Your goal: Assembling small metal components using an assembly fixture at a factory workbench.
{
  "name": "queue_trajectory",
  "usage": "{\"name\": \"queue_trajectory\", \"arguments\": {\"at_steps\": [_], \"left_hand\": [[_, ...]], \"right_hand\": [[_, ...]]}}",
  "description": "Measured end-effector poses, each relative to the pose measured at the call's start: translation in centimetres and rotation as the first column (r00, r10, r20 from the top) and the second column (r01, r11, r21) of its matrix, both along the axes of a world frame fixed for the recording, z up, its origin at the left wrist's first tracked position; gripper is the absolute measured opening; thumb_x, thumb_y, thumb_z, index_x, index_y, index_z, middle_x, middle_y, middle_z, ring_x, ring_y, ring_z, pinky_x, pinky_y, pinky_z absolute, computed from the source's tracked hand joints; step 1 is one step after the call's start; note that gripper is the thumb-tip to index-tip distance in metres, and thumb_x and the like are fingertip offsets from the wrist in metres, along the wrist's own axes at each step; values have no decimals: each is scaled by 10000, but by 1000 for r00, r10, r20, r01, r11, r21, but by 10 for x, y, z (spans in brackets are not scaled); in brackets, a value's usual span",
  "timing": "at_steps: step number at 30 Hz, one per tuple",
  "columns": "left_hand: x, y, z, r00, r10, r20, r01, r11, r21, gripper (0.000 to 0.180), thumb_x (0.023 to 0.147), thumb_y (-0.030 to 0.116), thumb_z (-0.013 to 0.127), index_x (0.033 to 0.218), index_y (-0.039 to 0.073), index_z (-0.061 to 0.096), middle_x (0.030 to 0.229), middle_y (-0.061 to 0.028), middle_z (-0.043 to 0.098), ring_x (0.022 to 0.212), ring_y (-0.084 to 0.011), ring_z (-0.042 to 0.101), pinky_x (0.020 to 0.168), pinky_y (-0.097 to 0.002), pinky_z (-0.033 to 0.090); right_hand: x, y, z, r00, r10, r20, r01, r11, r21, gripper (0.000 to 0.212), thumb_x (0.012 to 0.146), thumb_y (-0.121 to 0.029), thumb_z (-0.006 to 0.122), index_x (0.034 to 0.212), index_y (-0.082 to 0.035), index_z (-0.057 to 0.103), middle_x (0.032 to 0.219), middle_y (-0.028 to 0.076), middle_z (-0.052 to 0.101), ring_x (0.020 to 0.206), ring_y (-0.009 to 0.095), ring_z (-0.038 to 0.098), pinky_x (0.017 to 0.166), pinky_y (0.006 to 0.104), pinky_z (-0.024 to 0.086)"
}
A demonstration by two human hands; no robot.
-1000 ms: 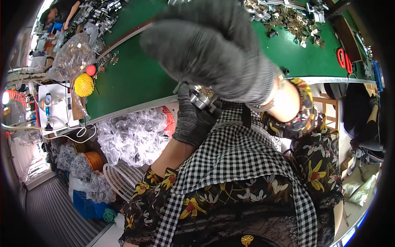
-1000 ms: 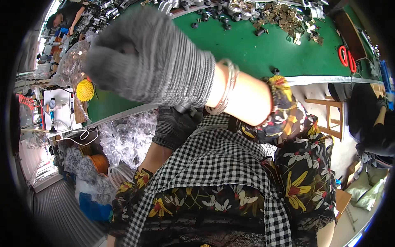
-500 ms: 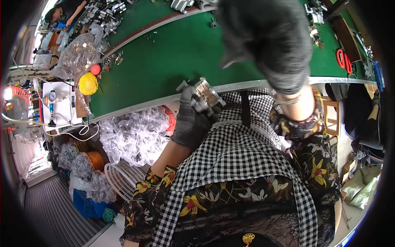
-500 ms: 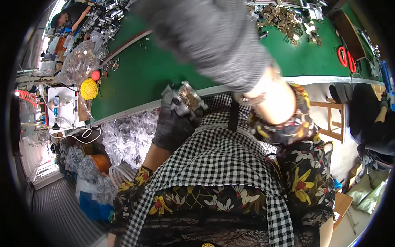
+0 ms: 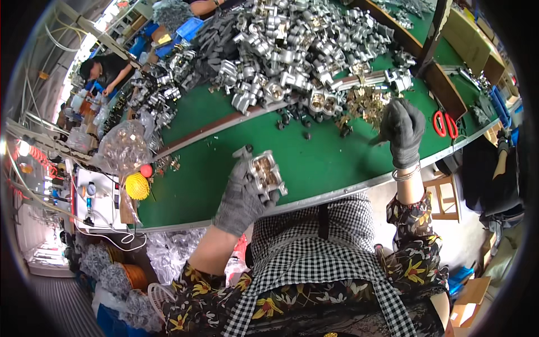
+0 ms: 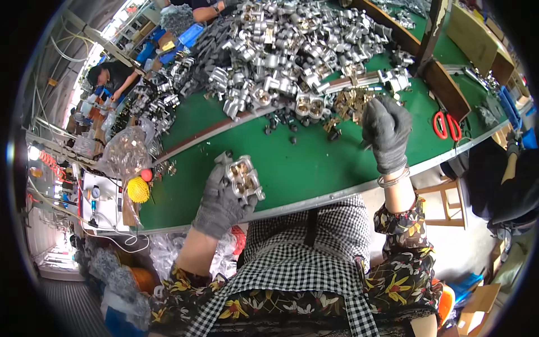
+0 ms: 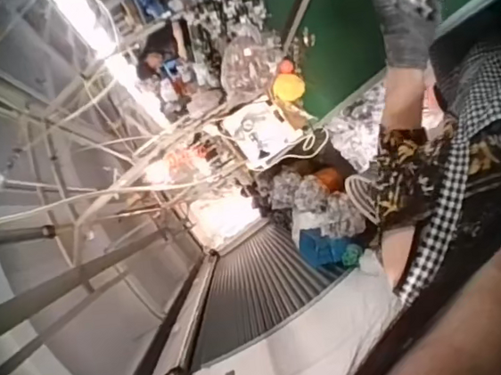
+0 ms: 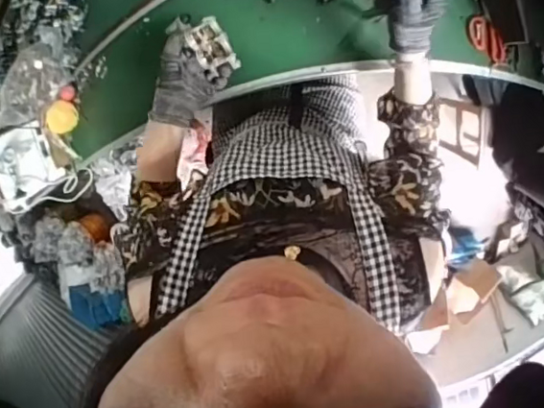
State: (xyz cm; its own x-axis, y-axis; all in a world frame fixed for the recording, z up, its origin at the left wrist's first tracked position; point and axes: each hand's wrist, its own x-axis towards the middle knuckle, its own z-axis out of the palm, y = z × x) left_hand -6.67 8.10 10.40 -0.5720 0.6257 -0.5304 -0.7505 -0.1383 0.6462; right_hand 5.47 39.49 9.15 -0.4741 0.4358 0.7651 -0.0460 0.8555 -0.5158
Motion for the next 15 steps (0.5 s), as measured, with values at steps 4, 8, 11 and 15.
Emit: {"name": "queue_trajectory", "arguments": {"at_steps": [4, 8, 11, 15], "left_hand": [[-58, 32, 8, 997, 0, -72, -5, 998, -62, 438, 865, 563, 465, 944, 158, 609, 727, -32, 638, 536, -197, 595, 442, -312, 453], [-120, 64, 36, 971, 26, -237, -49, 994, -93, 460, 841, 586, 493, 975, 162, 611, 734, -21, 634, 541, -172, 580, 453, -293, 444], [-156, 107, 63, 899, 5, -437, -25, 999, -38, 507, 794, 624, 537, 963, 150, 605, 708, -1, 629, 491, -125, 536, 378, -273, 410], [-204, 164, 91, 868, 95, -487, -194, 968, -158, 569, 847, 656, 433, 938, 124, 611, 702, -48, 609, 508, -195, 537, 501, -327, 503]], "right_hand": [[-1, -12, -2, 948, 80, -307, -206, 891, -404, 236, 850, -205, 608, 915, 18, 649, 724, 75, 629, 670, 150, 583, 653, 274, 459], [4, -41, 18, 857, 387, -340, -497, 447, -744, 347, 907, -264, 499, 637, -45, 486, 546, 31, 498, 456, 103, 449, 435, 223, 333], [5, -50, 14, 930, 255, -266, -366, 558, -744, 356, 901, -287, 509, 640, -45, 516, 533, 18, 491, 467, 92, 454, 433, 227, 330], [6, -65, 22, 905, 283, -318, -418, 445, -792, 314, 899, -197, 542, 627, -40, 524, 510, 5, 495, 415, 77, 461, 378, 226, 339]]}}
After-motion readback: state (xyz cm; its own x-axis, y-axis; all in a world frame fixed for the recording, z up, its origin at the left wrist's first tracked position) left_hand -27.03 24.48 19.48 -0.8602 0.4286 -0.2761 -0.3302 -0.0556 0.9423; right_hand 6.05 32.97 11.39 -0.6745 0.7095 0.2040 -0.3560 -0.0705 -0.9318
